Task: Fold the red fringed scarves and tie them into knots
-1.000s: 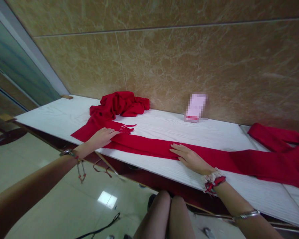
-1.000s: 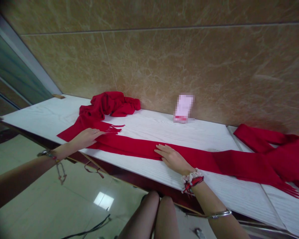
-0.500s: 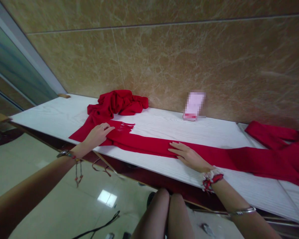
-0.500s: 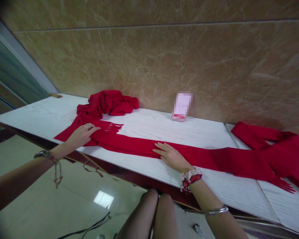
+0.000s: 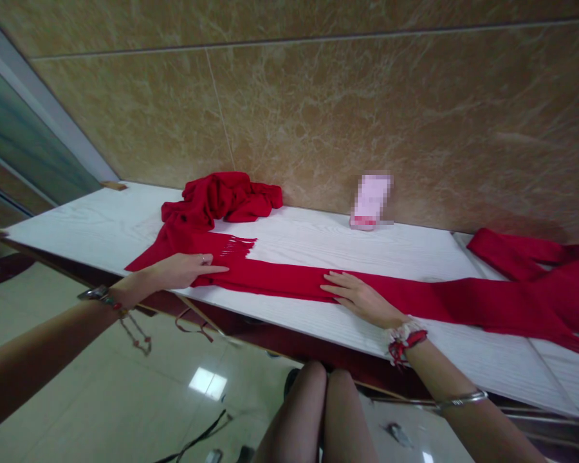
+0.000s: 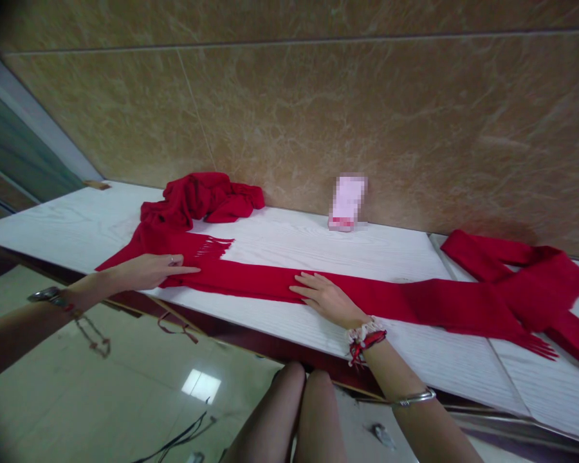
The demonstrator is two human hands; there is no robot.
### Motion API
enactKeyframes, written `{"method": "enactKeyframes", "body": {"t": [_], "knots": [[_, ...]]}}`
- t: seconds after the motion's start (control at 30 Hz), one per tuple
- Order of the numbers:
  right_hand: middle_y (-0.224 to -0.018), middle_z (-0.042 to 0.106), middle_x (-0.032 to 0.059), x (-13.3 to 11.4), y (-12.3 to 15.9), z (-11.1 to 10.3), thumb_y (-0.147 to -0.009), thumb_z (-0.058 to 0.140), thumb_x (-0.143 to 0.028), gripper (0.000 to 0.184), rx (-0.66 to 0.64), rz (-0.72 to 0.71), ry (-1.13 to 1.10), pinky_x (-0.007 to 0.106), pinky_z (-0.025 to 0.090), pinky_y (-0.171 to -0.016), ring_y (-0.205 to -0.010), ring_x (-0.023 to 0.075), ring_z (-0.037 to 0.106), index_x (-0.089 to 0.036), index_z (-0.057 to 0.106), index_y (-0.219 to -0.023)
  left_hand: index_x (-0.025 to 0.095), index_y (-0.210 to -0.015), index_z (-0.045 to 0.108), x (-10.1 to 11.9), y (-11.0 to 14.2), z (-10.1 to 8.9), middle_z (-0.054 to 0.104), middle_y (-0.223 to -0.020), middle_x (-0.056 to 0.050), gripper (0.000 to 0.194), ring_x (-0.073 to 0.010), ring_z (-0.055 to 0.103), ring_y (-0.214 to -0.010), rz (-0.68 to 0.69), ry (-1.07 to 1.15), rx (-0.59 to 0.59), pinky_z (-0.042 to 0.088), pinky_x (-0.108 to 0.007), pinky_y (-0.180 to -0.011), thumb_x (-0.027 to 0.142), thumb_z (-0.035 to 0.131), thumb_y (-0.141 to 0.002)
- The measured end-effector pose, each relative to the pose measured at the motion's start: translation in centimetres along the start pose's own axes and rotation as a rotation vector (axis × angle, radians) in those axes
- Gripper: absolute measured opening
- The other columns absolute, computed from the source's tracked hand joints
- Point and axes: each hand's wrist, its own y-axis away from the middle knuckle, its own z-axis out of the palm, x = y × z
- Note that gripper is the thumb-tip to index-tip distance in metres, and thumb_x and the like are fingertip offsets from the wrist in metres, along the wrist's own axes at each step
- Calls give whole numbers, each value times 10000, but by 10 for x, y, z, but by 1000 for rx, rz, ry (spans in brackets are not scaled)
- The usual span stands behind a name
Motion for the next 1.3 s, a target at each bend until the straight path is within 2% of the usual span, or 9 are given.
{"method": "enactKeyframes", "body": {"t": [0.07,0.2,0.53,0.63,0.73,0.87,0.97,1.03,1.3], "knots": [[-1300,495,80,0,0,1,-898,398,-215,334,3,-15,25,425,326,-1037,-1236,193,397,-223,546,-1197,380,-1303,386,0,0,-5,571,-986,-15,743,-120,565,-718,38,4,-58,393,-162,-532,-39,370,-689],[-1292,505,81,0,0,1,-904,392,-245,332,28,-38,32,427,345,-1024,-1228,196,409,-220,547,-1197,359,-1318,372,-1,1,-12,580,-990,-34,702,-131,570,-730,75,30,-99,403,-174,-579,-13,372,-723],[-1302,494,79,-1,2,2,-895,405,-241,329,28,-43,25,453,320,-1031,-1240,201,392,-236,552,-1190,321,-1305,407,7,0,-18,573,-1159,-46,537,-216,547,-1002,50,145,-162,429,-289,-794,141,383,-800],[-1303,494,77,-1,2,2,-897,403,-238,333,23,-43,18,453,315,-1032,-1240,198,391,-240,545,-1197,302,-1293,424,15,-14,-28,538,-1235,-32,464,-214,522,-1058,71,212,-89,394,-333,-888,214,371,-840],[-1303,493,78,-1,2,3,-894,408,-234,334,23,-43,17,454,317,-1029,-1239,199,393,-244,543,-1200,239,-1283,446,36,-39,-37,520,-1248,-67,424,-230,454,-1144,93,229,94,332,-369,-967,312,352,-876],[-1297,498,89,-2,2,2,-891,415,-227,328,25,-48,32,451,320,-1027,-1235,201,399,-236,555,-1187,239,-1311,405,77,-77,-37,454,-1309,-74,457,-219,375,-1217,277,293,262,250,-366,-1032,379,392,-877],[-1302,490,101,-3,2,0,-891,417,-238,321,16,-44,30,447,326,-1023,-1238,208,393,-225,568,-1175,264,-1348,333,99,-94,-28,322,-1417,-47,498,-225,234,-1309,372,331,249,163,-396,-1070,395,413,-874],[-1305,488,101,-5,2,-2,-892,422,-266,320,13,-29,18,443,323,-1025,-1241,208,390,-224,570,-1173,272,-1354,317,105,-99,-21,286,-1438,-31,498,-219,189,-1329,407,349,225,126,-403,-1080,388,409,-878],[-1317,474,98,-9,2,-7,-910,378,-298,344,-50,-5,23,447,263,-1053,-1253,195,372,-219,546,-1199,270,-1365,288,103,-99,-14,275,-1443,-19,499,-211,158,-1339,395,383,185,98,-401,-1081,387,385,-889]]}}
